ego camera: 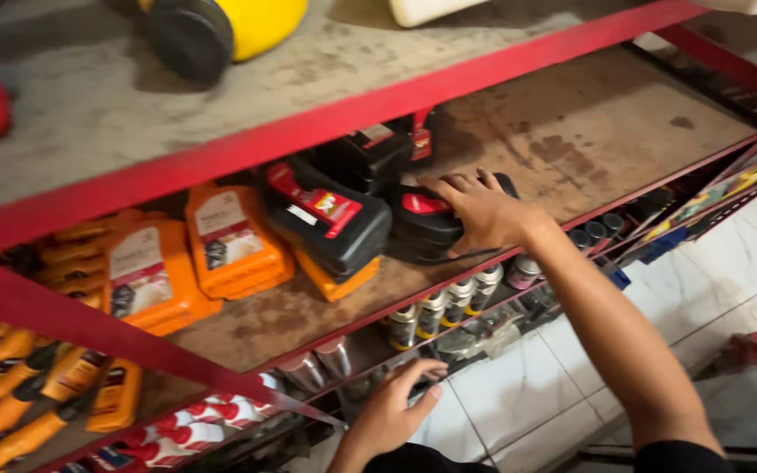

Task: The person repeatedly picks up bottles of motor oil from a red metal shelf and places them onto a glass display counter. They handle various bottle types, including blue, black, and orange containers, arranging them in rows on the counter.

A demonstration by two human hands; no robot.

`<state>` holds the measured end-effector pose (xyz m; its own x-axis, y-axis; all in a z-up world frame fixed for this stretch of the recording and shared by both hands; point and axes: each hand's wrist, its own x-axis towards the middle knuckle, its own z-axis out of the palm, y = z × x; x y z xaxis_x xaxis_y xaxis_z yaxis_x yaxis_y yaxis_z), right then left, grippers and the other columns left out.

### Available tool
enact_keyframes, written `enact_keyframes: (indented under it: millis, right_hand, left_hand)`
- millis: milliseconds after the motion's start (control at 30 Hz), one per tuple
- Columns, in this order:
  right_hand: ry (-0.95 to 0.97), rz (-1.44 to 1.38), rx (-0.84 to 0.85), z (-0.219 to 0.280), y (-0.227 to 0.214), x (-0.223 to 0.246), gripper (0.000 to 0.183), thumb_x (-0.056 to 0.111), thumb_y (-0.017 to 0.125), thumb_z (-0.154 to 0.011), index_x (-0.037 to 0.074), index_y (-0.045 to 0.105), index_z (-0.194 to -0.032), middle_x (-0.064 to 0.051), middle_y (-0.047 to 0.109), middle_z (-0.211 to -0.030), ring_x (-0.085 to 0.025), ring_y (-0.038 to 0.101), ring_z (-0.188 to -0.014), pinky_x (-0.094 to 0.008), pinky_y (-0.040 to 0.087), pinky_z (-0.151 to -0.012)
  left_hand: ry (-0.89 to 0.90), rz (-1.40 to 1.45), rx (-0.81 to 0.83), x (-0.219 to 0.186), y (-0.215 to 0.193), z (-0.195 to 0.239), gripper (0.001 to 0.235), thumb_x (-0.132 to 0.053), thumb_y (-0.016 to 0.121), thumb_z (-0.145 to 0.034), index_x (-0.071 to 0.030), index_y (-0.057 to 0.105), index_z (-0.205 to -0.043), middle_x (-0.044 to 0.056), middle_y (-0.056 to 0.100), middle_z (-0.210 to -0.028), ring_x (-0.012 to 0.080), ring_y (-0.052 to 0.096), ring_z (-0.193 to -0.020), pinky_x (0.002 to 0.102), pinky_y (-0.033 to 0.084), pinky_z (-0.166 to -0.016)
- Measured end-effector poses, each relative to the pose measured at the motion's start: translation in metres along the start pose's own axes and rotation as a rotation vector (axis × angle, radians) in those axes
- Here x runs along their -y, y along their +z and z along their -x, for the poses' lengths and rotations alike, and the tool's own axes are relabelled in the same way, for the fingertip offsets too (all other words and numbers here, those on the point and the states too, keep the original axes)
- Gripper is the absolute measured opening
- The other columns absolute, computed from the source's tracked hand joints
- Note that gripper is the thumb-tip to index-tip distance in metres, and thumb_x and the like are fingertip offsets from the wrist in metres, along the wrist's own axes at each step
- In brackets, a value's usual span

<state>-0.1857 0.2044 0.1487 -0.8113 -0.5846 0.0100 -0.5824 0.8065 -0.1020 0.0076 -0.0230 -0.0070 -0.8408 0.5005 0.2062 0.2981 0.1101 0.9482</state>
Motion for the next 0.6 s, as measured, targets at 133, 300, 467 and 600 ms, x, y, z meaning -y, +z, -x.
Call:
enact_keyframes:
  millis: [133,300,467,600]
  right_hand:
    - [0.088,-0.01,0.07,-0.001,-0.007,0.011,0.117,0.035,0.092,-0.056,0.02,0.032,-0.156,-0.019,0.049,-0.138,-0.04,0.042,-0.134,-0.051,0.036,-0.111]
    - [0.159,-0.077,-0.095,0.044,-0.006,0.027,0.113,0.036,0.096,-0.055,0.01,0.036,-0.147,-0.025,0.048,-0.132,-0.045,0.046,-0.122,-0.05,0.041,-0.101]
    - [0.342,-0.322,-0.256,0.126,0.034,0.045,0.12,0.031,0.097,-0.053,0.007,0.032,-0.151,-0.024,0.05,-0.121,-0.041,0.052,-0.113,-0.046,0.044,-0.096]
    - [0.609,-0.44,-0.433,0.182,0.09,0.084,0.121,0.025,0.095,-0.055,0.004,0.028,-0.154,-0.024,0.052,-0.121,-0.04,0.053,-0.112,-0.044,0.045,-0.098]
  left_hand:
    - [-0.003,0.048,0.023,0.01,-0.014,0.001,0.03,-0.012,0.065,-0.096,-0.001,0.063,-0.124,0.012,0.075,-0.112,0.0218,0.072,-0.108,0.035,0.054,-0.095]
    - [0.02,0.155,0.078,0.022,-0.015,-0.019,0.037,-0.01,0.064,-0.096,0.002,0.058,-0.131,0.013,0.073,-0.117,0.0216,0.071,-0.107,0.035,0.054,-0.097]
    - [0.083,0.355,0.155,0.033,0.015,-0.045,0.065,-0.008,0.065,-0.095,0.0,0.034,-0.152,0.015,0.06,-0.131,0.0253,0.063,-0.12,0.038,0.049,-0.103]
    - [-0.005,0.494,0.218,0.029,0.062,-0.065,0.06,-0.012,0.07,-0.094,-0.001,0.039,-0.145,0.014,0.061,-0.131,0.026,0.063,-0.116,0.038,0.052,-0.099]
